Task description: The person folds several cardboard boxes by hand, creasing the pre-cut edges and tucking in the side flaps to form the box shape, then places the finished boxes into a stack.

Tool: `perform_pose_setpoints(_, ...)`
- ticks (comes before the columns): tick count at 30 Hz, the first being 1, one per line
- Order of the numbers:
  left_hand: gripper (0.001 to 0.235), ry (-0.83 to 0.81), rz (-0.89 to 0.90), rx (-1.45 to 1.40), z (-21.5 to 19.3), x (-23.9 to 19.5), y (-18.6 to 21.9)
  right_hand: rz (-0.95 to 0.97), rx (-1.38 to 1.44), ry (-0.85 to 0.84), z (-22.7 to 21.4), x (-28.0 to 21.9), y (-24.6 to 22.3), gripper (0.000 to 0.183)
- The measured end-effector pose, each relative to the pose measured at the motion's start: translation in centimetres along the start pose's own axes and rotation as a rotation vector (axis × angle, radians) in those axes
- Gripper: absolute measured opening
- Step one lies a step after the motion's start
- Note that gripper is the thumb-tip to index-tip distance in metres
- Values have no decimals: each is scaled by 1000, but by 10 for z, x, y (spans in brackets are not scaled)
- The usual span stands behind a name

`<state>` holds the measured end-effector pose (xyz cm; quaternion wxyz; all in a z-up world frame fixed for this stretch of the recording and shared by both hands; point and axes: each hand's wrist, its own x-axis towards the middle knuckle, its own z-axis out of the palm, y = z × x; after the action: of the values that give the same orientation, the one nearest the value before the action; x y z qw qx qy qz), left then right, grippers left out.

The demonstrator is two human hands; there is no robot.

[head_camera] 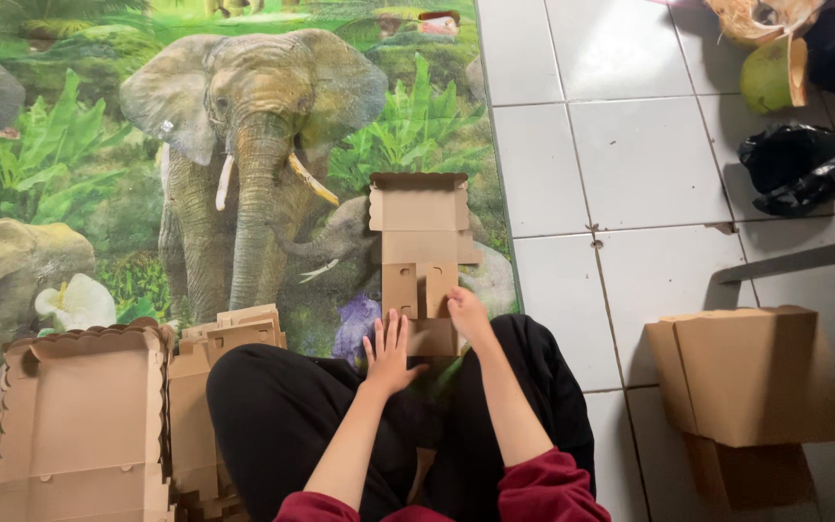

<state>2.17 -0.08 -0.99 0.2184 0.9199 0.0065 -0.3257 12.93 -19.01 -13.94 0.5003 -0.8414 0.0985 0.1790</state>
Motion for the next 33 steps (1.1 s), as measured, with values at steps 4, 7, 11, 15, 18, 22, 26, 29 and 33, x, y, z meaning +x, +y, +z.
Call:
perform_pose_setpoints(4, 108, -15, 9, 13, -2, -6, -1, 241, 500, 127, -21, -3, -53, 62)
perform_pose_setpoints(7, 114, -40, 29, 94, 3, -9, -3, 284, 831, 235, -24, 11, -54, 62)
perform_pose_setpoints(11, 119, -35, 21, 107, 8, -7, -5, 290, 969, 341, -24, 22, -47, 63)
perform_pose_setpoints(15, 120, -35, 17, 102, 9, -7, -5, 204, 781, 337, -25, 10, -61, 60)
perform_pose_setpoints(18, 119, -40, 15, 83, 8, -8, -5, -2, 286, 192, -40, -35, -128, 69)
perform_pose_setpoints(22, 120, -46, 17, 72, 9, -6, -6, -85, -221, -51, -24, -28, -106, 88)
perform_pose_setpoints(26, 121, -40, 14, 69, 11, -4, -7, -43, -867, -183, -10, -32, -115, 90)
perform_pose_setpoints(29, 122, -46, 18, 76, 11, -2, -7, -22, -962, -177, -5, -28, -113, 90)
perform_pose_setpoints(33, 124, -52, 25, 79, 13, 0, -8, 16, -1010, -173, -7, -23, -126, 97)
